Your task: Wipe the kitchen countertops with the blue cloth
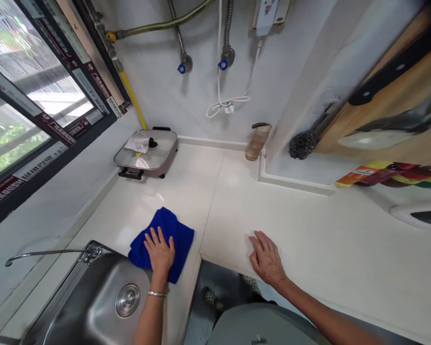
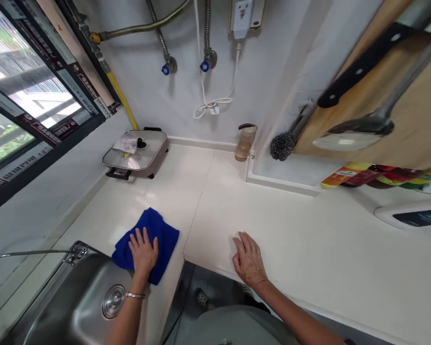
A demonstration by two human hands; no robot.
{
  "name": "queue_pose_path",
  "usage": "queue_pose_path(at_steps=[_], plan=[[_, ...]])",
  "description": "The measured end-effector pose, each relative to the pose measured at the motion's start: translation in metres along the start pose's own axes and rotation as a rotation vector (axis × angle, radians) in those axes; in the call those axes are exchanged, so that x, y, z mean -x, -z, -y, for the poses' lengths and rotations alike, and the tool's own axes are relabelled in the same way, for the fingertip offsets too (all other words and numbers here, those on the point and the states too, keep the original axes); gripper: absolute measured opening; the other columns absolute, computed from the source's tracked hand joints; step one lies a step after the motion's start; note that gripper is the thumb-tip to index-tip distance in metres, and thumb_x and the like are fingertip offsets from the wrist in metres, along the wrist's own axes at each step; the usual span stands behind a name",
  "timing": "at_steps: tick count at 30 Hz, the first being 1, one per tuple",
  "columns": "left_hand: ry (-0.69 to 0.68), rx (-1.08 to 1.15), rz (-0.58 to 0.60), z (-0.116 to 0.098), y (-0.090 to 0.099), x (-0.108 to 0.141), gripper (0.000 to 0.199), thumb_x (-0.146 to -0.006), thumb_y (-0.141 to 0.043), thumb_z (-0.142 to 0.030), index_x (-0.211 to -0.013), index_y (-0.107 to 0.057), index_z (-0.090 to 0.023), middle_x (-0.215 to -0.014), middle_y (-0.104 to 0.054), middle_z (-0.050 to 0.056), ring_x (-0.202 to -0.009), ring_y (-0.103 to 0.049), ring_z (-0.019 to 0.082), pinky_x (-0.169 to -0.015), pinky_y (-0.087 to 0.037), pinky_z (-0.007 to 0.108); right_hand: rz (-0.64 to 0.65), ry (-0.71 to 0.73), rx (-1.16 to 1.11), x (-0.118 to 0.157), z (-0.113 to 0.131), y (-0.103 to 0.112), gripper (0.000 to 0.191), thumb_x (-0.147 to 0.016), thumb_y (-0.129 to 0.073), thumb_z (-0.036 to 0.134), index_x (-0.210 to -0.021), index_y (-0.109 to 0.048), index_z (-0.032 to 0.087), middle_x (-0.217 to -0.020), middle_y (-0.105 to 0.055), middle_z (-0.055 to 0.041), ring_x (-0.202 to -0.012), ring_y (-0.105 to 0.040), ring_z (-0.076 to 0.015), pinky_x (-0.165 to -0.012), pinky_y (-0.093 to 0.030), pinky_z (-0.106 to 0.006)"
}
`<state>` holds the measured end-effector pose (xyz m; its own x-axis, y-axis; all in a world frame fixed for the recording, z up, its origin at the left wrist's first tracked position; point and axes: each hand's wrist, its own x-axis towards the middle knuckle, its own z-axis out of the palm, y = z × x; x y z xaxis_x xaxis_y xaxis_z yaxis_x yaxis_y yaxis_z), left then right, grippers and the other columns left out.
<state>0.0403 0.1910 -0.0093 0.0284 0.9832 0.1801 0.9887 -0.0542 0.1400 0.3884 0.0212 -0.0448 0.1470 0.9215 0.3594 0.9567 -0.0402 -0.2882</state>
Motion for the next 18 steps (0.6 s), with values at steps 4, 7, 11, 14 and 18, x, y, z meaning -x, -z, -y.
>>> queue_pose_path(at_steps=[4, 7, 11, 14, 18], plan=[[-0.218, 0.022, 0.042, -0.077, -0.004, 0.038, 0.063, -0.099, -0.045, -0.037, -0.154, -0.036, -0.008, -0.165, -0.025, 0.021, -0.154, -0.012, 0.042, -0.124, -0.024, 0.060, -0.036, -0.066, -0.192, -0.003, -0.003, -0.001, 0.044, -0.091, -0.042, 0.020, -0.132, -0.057, 0.015, -0.148, -0.049, -0.0152, -0.142, -0.040, -0.0292, -0.115, -0.038, -0.053], [-0.414, 0.105, 0.059, -0.133, -0.007, 0.068, 0.065, -0.098, -0.047, -0.034, -0.157, -0.030, -0.011, -0.167, -0.020, 0.018, -0.155, -0.007, 0.040, -0.124, -0.025, 0.062, -0.118, -0.139, -0.479, -0.005, -0.013, 0.001, 0.037, -0.095, -0.038, 0.022, -0.123, -0.062, 0.019, -0.136, -0.060, -0.0114, -0.130, -0.053, -0.0238, -0.112, -0.045, -0.047], [-0.600, 0.193, 0.105, -0.199, -0.014, 0.104, 0.074, -0.095, -0.052, -0.039, -0.159, -0.024, -0.013, -0.169, -0.014, 0.017, -0.155, -0.004, 0.041, -0.123, -0.026, 0.064, -0.148, -0.320, -0.763, 0.002, -0.034, 0.015, 0.037, -0.098, -0.036, 0.026, -0.127, -0.059, 0.022, -0.130, -0.064, -0.0085, -0.120, -0.061, -0.0201, -0.104, -0.052, -0.041], [-0.739, 0.242, 0.163, -0.243, -0.018, 0.120, 0.078, -0.094, -0.052, -0.038, -0.160, -0.018, -0.014, -0.170, -0.006, 0.016, -0.155, -0.004, 0.043, -0.122, -0.027, 0.067, -0.257, -0.430, -0.660, 0.016, -0.051, 0.033, 0.039, -0.096, -0.038, 0.024, -0.131, -0.055, 0.023, -0.131, -0.063, -0.0076, -0.121, -0.060, -0.0208, -0.105, -0.052, -0.043], [-0.947, 0.322, 0.258, -0.300, -0.023, 0.121, 0.081, -0.095, -0.052, -0.042, -0.161, -0.013, -0.018, -0.170, 0.000, 0.013, -0.155, -0.001, 0.042, -0.123, -0.025, 0.067, -0.341, -0.400, -0.395, 0.039, -0.073, 0.058, 0.042, -0.095, -0.039, 0.018, -0.133, -0.053, 0.023, -0.140, -0.055, -0.0090, -0.134, -0.050, -0.0232, -0.114, -0.044, -0.050]])
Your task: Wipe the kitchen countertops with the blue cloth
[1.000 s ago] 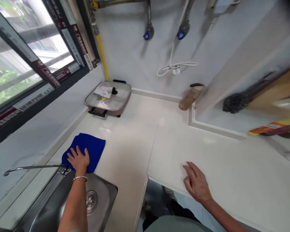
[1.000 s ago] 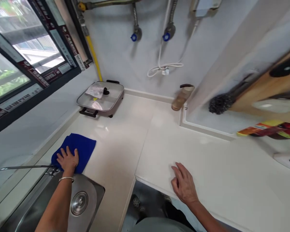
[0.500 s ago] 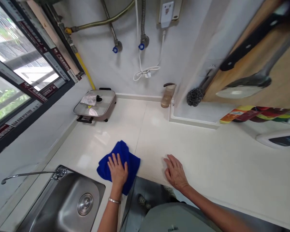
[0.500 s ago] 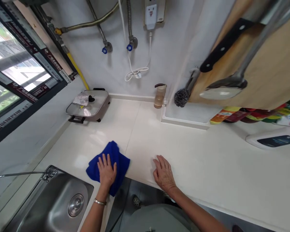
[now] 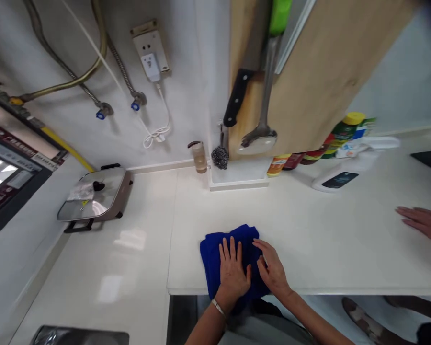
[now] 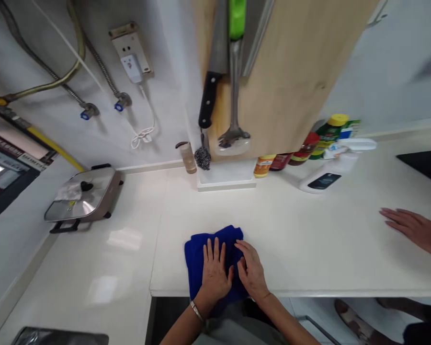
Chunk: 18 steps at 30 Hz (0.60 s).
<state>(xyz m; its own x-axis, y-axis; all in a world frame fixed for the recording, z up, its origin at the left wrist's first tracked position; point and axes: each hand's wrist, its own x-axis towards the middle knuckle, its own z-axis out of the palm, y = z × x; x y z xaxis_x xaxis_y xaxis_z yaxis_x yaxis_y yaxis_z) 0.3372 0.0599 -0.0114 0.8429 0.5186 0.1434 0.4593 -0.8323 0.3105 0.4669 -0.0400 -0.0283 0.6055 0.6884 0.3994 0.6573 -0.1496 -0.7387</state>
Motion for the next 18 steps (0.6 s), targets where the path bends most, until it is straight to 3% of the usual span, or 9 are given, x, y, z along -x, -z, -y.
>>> queue_pose_path(at_steps=[3, 5, 7, 9, 10, 12, 15, 17, 18], plan=[[-0.167, 0.130, 0.126, -0.012, -0.003, -0.043, 0.084, -0.092, -0.057, -0.043, -0.161, -0.014, -0.021, -0.170, 0.000, 0.011, -0.156, 0.003, 0.038, -0.125, -0.019, 0.066, -0.038, 0.040, 0.126, 0.004, -0.011, 0.020, 0.045, -0.095, -0.037, 0.016, -0.138, -0.049, 0.022, -0.143, -0.053, -0.0099, -0.138, -0.046, -0.0238, -0.115, -0.042, -0.053], [-0.239, 0.248, 0.234, -0.013, -0.001, -0.067, 0.085, -0.088, -0.063, -0.043, -0.160, -0.023, -0.023, -0.170, -0.007, 0.009, -0.156, 0.001, 0.037, -0.126, -0.014, 0.065, -0.074, 0.059, 0.194, 0.004, -0.016, 0.028, 0.049, -0.095, -0.037, 0.015, -0.143, -0.045, 0.022, -0.145, -0.051, -0.0106, -0.141, -0.043, -0.0246, -0.115, -0.042, -0.053], [-0.274, 0.324, 0.309, -0.004, 0.007, -0.080, 0.078, -0.087, -0.064, -0.042, -0.156, -0.034, -0.022, -0.169, -0.017, 0.009, -0.157, -0.009, 0.032, -0.128, -0.018, 0.059, -0.079, 0.083, 0.270, 0.001, -0.015, 0.030, 0.054, -0.096, -0.038, 0.017, -0.149, -0.039, 0.021, -0.150, -0.047, -0.0113, -0.146, -0.036, -0.0270, -0.116, -0.040, -0.055], [-0.231, 0.348, 0.288, 0.017, 0.019, -0.078, 0.065, -0.094, -0.053, -0.038, -0.155, -0.036, -0.019, -0.167, -0.023, 0.011, -0.156, -0.018, 0.025, -0.127, -0.026, 0.049, -0.031, 0.104, 0.364, -0.005, -0.008, 0.024, 0.059, -0.097, -0.041, 0.022, -0.156, -0.032, 0.021, -0.157, -0.039, -0.0116, -0.152, -0.024, -0.0316, -0.118, -0.035, -0.060], [-0.180, 0.344, 0.245, 0.033, 0.026, -0.071, 0.061, -0.099, -0.042, -0.034, -0.156, -0.032, -0.017, -0.167, -0.023, 0.012, -0.155, -0.020, 0.021, -0.126, -0.030, 0.045, 0.018, 0.115, 0.409, -0.008, -0.003, 0.018, 0.062, -0.097, -0.043, 0.027, -0.158, -0.030, 0.022, -0.161, -0.034, -0.0114, -0.153, -0.019, -0.0342, -0.118, -0.032, -0.063], [0.055, 0.356, 0.053, 0.073, 0.044, -0.048, 0.056, -0.103, -0.030, -0.036, -0.155, -0.034, -0.017, -0.166, -0.029, 0.012, -0.154, -0.023, 0.019, -0.126, -0.030, 0.043, 0.140, 0.141, 0.482, -0.017, 0.011, 0.000, 0.066, -0.097, -0.047, 0.035, -0.160, -0.028, 0.025, -0.165, -0.025, -0.0099, -0.154, -0.014, -0.0388, -0.118, -0.023, -0.071], [0.328, 0.183, -0.216, 0.137, 0.071, 0.003, 0.058, -0.101, -0.031, -0.042, -0.149, -0.043, -0.013, -0.159, -0.039, 0.018, -0.153, -0.026, 0.027, -0.125, -0.028, 0.053, 0.300, 0.149, 0.538, -0.033, 0.029, -0.031, 0.068, -0.096, -0.051, 0.045, -0.159, -0.032, 0.031, -0.167, -0.020, -0.0082, -0.152, -0.010, -0.0455, -0.114, -0.009, -0.080], [0.442, 0.017, -0.283, 0.168, 0.086, 0.038, 0.062, -0.098, -0.033, -0.045, -0.143, -0.050, -0.005, -0.151, -0.047, 0.026, -0.151, -0.029, 0.035, -0.123, -0.027, 0.060, 0.358, 0.122, 0.552, -0.041, 0.033, -0.044, 0.068, -0.095, -0.053, 0.048, -0.158, -0.034, 0.032, -0.167, -0.018, -0.0078, -0.151, -0.008, -0.0481, -0.112, -0.003, -0.082], [0.543, -0.065, -0.308, 0.178, 0.092, 0.053, 0.063, -0.097, -0.033, -0.047, -0.144, -0.049, -0.007, -0.150, -0.048, 0.025, -0.151, -0.030, 0.037, -0.120, -0.029, 0.063, 0.383, 0.116, 0.549, -0.044, 0.033, -0.046, 0.068, -0.096, -0.052, 0.050, -0.159, -0.033, 0.032, -0.168, -0.016, -0.0075, -0.152, -0.007, -0.0476, -0.113, -0.002, -0.081]])
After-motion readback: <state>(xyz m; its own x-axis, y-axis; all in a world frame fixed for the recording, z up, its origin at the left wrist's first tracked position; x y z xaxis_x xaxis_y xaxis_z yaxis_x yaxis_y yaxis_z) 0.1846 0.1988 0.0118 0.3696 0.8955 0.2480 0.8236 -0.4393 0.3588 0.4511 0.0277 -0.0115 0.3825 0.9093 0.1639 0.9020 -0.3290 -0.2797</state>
